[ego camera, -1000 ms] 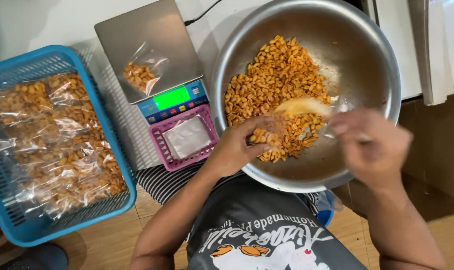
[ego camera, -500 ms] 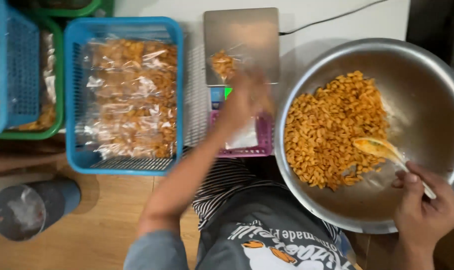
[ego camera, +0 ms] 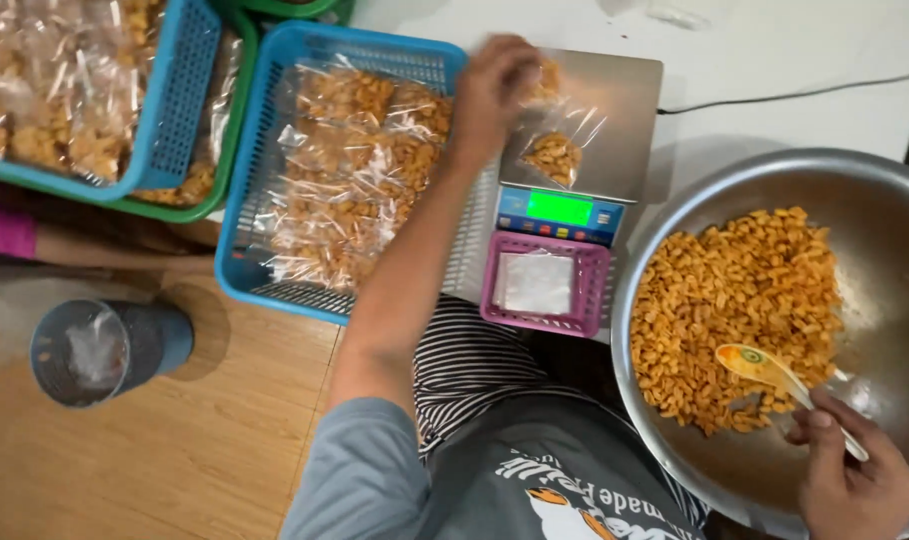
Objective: Scooping snacks from a large bowl into small plastic bags and weighing them on a digital scale.
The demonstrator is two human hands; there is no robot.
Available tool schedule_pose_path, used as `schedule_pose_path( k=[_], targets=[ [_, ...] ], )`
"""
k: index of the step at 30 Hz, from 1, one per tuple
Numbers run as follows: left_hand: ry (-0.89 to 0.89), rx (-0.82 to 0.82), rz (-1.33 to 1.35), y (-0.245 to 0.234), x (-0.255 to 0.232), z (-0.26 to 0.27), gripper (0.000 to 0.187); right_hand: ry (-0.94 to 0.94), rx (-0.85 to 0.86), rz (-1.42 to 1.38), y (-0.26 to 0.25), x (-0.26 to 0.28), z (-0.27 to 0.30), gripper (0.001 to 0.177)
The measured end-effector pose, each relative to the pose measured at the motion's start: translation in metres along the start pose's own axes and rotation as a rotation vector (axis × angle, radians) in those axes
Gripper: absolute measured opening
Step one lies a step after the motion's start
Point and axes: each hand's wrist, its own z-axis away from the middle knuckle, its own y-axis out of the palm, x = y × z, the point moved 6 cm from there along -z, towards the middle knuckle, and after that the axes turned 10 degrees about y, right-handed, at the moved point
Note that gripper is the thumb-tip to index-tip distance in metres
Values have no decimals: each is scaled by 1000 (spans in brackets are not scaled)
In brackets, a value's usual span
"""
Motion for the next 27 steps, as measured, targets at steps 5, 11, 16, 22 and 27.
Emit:
schedule_pose_path(
  k=[5, 11, 16, 22, 27],
  targets=[
    [-277, 138, -484, -140, -2, -29, 16, 104, 1, 51, 1, 2, -5, 21],
    [-314, 379, -845, -205, 52, -4, 17, 27, 39, -41, 13, -24, -11, 20],
    [-405, 266, -599, -153, 92, 36, 15, 49, 31, 5, 12, -22, -13, 19],
    [-48, 425, -1150, -137, 88, 41, 47, 115, 2, 90, 3, -48, -13, 20],
    [2, 350, -591, -46, -39, 78, 27, 122, 36, -2, 4, -32, -18, 15]
  ],
)
